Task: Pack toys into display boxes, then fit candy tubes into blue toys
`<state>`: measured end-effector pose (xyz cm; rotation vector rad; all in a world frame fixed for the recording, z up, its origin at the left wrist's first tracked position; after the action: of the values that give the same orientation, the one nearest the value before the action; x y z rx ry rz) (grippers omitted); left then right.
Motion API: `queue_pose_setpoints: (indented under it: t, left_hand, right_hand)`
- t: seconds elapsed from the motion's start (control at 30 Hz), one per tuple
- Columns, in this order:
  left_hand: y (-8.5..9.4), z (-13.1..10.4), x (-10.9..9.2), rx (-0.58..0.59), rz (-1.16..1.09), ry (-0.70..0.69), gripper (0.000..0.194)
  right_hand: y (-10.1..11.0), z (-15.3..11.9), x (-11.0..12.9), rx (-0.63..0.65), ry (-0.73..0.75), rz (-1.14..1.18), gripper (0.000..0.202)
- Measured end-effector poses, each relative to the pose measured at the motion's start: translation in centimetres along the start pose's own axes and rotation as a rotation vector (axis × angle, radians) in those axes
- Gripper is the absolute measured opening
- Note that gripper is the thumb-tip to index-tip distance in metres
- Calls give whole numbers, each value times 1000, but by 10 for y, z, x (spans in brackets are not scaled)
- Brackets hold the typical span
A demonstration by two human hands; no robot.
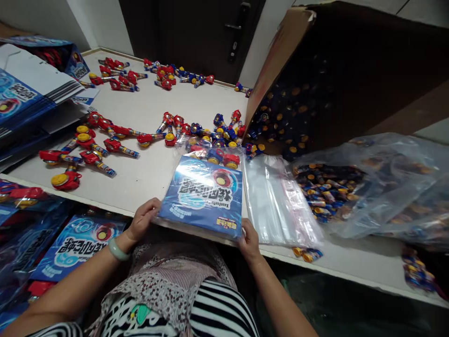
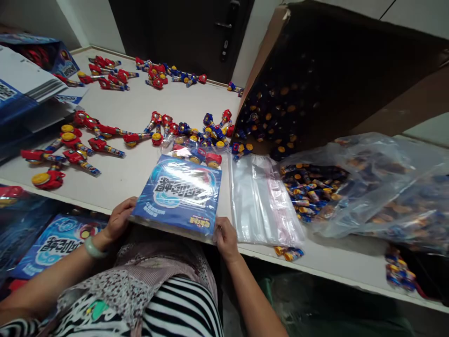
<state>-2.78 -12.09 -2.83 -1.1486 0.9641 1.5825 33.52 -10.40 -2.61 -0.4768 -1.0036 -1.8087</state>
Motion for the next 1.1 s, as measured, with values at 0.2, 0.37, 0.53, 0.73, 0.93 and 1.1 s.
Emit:
queue_pose_setpoints:
  t: [0.2,0.37,0.53,0.73,0.93,1.1]
  left_hand:
    - [-4,-16,-7,95,-40,69,34]
    - [16,-51,-2,131,-89,90,35]
    - [23,-59,9,18,244,-77,43]
    - [5,-56,15,-77,254,61,29]
    - [2,-48,13,294,133,5,40]
    - [5,-32,-19,86,160,-197,31]
  right_hand:
    - [5,-40,24,14,28,44,30]
    - [9,-64,30,-43,-80,87,24]
    - [14,-81,24,-99,-53,-140,29]
    - [-7,-59,8,-122,-214,-296,20]
    - [-2,-53,25,83,-113,-22,20]
    - [19,-29,37,-100,-186,-42,19]
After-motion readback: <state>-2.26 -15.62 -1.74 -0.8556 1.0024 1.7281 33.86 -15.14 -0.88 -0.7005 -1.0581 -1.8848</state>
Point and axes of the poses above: each hand's wrist, its own z-axis towards the middle knuckle, its own y-axis out of the back of the hand, x = y × z, the point moved 5 cm from there along z, towards the middle knuckle, and after that the axes turned 11 degrees about -x, right-handed, at the moved point
